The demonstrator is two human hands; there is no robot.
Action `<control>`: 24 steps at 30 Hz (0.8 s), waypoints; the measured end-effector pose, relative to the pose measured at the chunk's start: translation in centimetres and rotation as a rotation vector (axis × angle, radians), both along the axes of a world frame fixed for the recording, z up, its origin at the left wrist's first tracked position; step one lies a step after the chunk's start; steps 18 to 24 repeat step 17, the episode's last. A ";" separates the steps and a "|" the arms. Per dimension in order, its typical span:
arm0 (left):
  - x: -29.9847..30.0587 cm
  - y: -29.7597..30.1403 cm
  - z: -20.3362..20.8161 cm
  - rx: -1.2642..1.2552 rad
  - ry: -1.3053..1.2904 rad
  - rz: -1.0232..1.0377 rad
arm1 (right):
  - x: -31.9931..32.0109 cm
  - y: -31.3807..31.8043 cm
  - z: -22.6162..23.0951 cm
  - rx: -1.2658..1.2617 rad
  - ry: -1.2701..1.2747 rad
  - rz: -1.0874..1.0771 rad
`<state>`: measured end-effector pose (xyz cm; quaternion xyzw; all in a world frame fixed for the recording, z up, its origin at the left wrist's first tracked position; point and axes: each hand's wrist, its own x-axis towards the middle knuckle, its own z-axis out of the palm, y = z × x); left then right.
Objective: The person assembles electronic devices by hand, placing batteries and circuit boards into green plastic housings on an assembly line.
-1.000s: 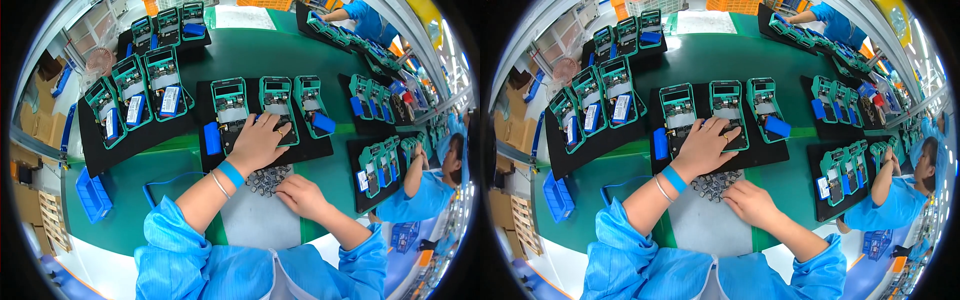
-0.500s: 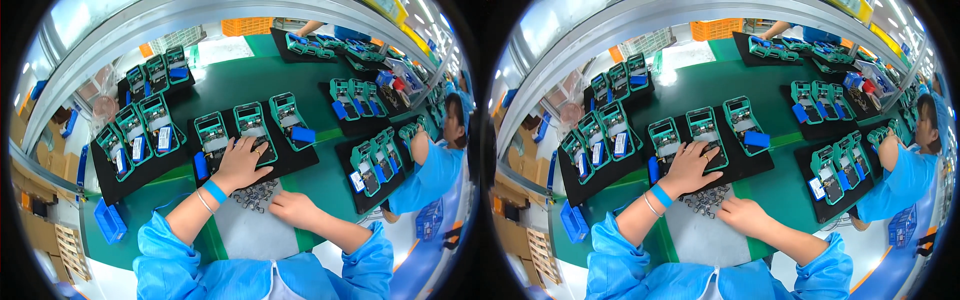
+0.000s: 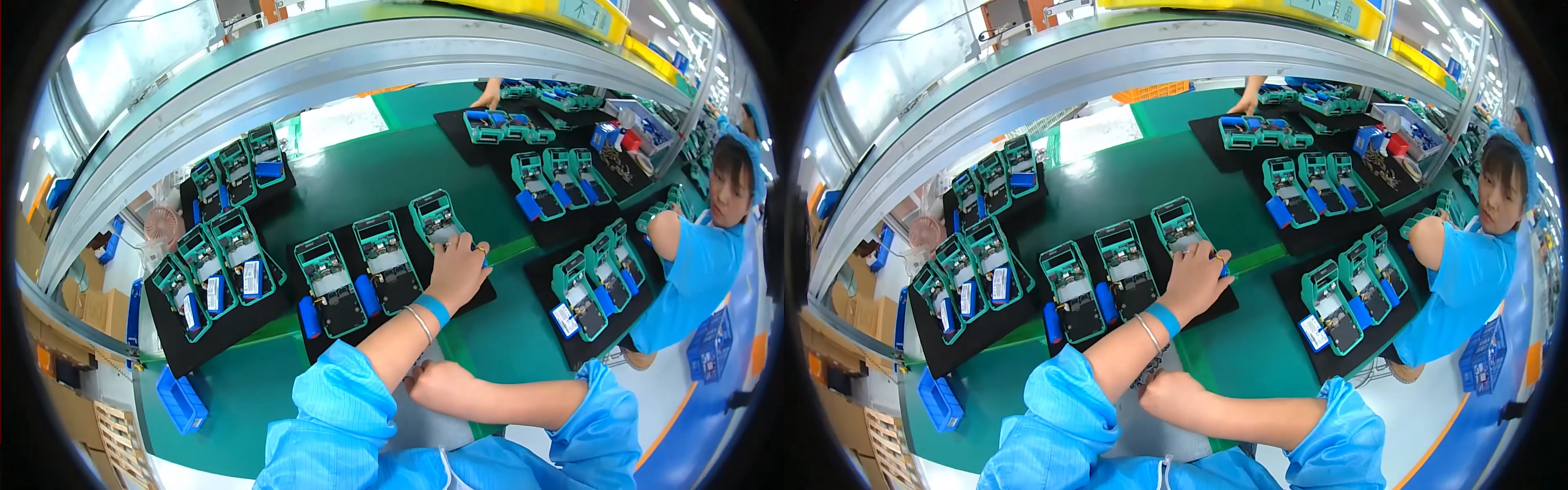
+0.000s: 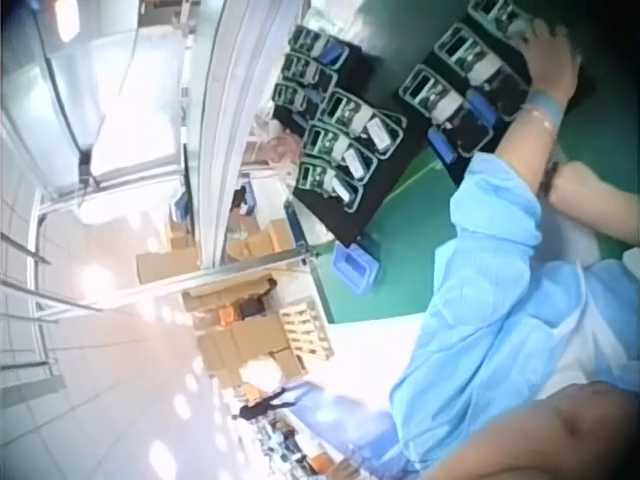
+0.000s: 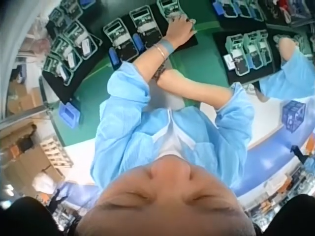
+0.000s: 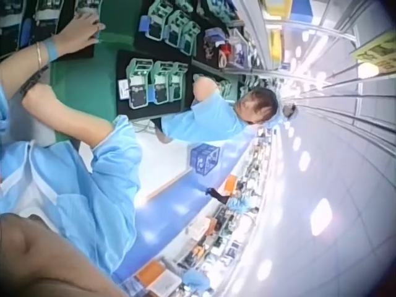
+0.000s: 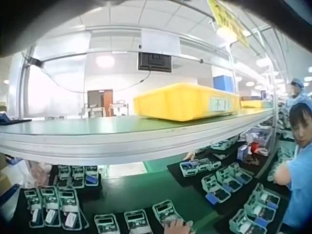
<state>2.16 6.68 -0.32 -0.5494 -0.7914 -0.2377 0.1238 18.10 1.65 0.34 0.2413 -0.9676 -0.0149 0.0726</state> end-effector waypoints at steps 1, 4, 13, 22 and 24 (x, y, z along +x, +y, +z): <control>-0.2 0.1 -0.2 0.016 -0.020 -0.017 | -0.2 -0.1 0.2 0.002 0.004 0.006; -1.3 -0.7 0.6 0.040 -0.077 -0.142 | -0.5 0.1 0.5 -0.014 -0.064 0.046; -7.6 -5.6 2.7 0.067 0.110 0.177 | -1.1 -0.4 1.7 -0.093 -0.188 0.045; -6.6 -5.8 1.7 0.124 0.178 0.173 | -1.1 -0.6 2.1 -0.060 -0.196 0.041; -6.6 -5.8 1.7 0.124 0.178 0.173 | -1.1 -0.6 2.1 -0.060 -0.196 0.041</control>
